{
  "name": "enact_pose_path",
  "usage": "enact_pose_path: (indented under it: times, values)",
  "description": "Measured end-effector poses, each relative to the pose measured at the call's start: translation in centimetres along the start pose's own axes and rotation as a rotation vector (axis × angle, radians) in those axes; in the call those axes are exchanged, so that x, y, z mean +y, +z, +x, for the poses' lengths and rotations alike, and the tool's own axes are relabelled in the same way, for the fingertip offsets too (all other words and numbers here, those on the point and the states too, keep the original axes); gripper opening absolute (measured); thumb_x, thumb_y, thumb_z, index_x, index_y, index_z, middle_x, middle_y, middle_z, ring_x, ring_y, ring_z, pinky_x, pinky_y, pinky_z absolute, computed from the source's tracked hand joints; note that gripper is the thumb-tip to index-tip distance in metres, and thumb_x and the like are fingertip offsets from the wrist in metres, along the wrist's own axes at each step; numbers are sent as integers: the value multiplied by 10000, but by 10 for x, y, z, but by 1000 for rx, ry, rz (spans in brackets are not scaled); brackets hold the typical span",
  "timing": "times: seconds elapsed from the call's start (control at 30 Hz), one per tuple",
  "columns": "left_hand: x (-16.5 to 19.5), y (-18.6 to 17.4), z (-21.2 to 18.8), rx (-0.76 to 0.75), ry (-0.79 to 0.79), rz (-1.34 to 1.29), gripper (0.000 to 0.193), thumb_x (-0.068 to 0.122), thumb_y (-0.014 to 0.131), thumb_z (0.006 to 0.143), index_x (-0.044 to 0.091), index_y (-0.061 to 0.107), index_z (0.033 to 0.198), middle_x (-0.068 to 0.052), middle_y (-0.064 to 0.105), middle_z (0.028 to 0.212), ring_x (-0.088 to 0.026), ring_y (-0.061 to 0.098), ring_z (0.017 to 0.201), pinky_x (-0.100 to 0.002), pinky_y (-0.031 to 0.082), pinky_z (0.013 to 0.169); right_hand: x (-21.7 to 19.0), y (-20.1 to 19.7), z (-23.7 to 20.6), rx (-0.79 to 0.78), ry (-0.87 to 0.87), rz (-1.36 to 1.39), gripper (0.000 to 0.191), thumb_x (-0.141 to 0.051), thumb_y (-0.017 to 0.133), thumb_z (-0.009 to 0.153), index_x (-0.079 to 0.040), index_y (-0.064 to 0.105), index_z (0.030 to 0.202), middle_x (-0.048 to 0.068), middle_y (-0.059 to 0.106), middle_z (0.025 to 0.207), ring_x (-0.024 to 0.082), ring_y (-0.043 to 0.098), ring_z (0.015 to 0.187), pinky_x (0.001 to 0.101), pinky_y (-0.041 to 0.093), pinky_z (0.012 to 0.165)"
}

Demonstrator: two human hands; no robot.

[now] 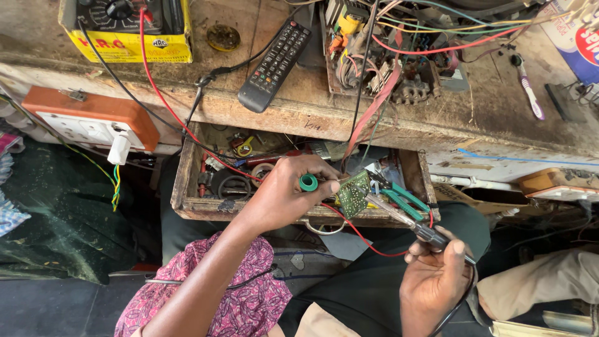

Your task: The person solders a green circuit board held over an open tool drawer, using a soldering iron with a red wire attached. They then brush the board with a small brush, pick through the drawer of tools and parts, and scrape or clean the board surface with a metal tool while a multimeter stays connected nearby.

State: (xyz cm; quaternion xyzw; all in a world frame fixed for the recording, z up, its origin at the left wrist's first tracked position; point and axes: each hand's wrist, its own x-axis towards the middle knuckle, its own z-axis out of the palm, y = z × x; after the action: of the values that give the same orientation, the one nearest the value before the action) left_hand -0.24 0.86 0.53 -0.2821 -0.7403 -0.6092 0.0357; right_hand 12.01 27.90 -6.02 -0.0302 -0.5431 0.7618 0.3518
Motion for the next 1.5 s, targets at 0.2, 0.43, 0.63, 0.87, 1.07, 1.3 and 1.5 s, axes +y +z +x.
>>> enact_pose_path:
  times: [0.2, 0.43, 0.63, 0.87, 1.07, 1.3, 1.5]
  values:
    - [0, 0, -1, 1, -22, -10, 222, 187, 777, 871, 15, 759, 1010, -119, 769, 960, -220, 740, 928, -374, 559, 822, -1, 6, -2, -12, -15, -16, 343, -284, 572, 1155, 52, 641, 1157, 154, 684, 938, 211, 621, 712, 337, 478, 639]
    - [-2, -1, -3, 6, -29, -27, 220, 194, 784, 870, 15, 762, 996, -116, 770, 959, -216, 740, 933, -370, 562, 831, -1, 10, -8, 25, 13, -75, 356, -311, 552, 1150, 30, 643, 1195, 148, 691, 954, 210, 613, 735, 312, 468, 617]
    - [-2, -1, -3, 2, -38, -22, 226, 199, 781, 869, 16, 763, 1000, -121, 774, 963, -220, 749, 938, -371, 558, 834, 0, 12, -12, 24, 35, -62, 372, -326, 546, 1152, 31, 638, 1201, 145, 690, 999, 203, 613, 757, 302, 463, 631]
    - [-3, -1, -3, 14, -15, -6, 225, 191, 776, 871, 10, 763, 1005, -134, 770, 969, -231, 746, 941, -375, 556, 846, 4, 12, -15, 57, 116, -20, 386, -341, 548, 1150, 27, 648, 1203, 142, 692, 985, 185, 609, 746, 283, 454, 627]
    - [-4, 1, -1, 8, -24, -12, 231, 195, 774, 875, 9, 759, 1012, -131, 773, 980, -228, 751, 954, -372, 560, 860, 6, 8, -15, 49, 106, -11, 379, -335, 563, 1137, 29, 647, 1199, 150, 700, 1000, 193, 615, 742, 289, 460, 622]
    - [-5, 2, 0, 5, -30, -13, 228, 185, 772, 874, 8, 756, 1017, -131, 769, 975, -228, 745, 942, -371, 560, 837, 4, 5, -14, 74, 106, 2, 375, -324, 546, 1145, 29, 651, 1216, 148, 698, 995, 195, 618, 750, 290, 468, 644]
    - [-5, 2, 0, 13, 32, -22, 215, 159, 766, 882, -1, 745, 1024, -134, 767, 983, -224, 741, 939, -363, 560, 840, 3, 4, -14, 71, 117, -9, 394, -332, 542, 1148, 40, 648, 1223, 145, 700, 1007, 193, 614, 756, 289, 463, 649]
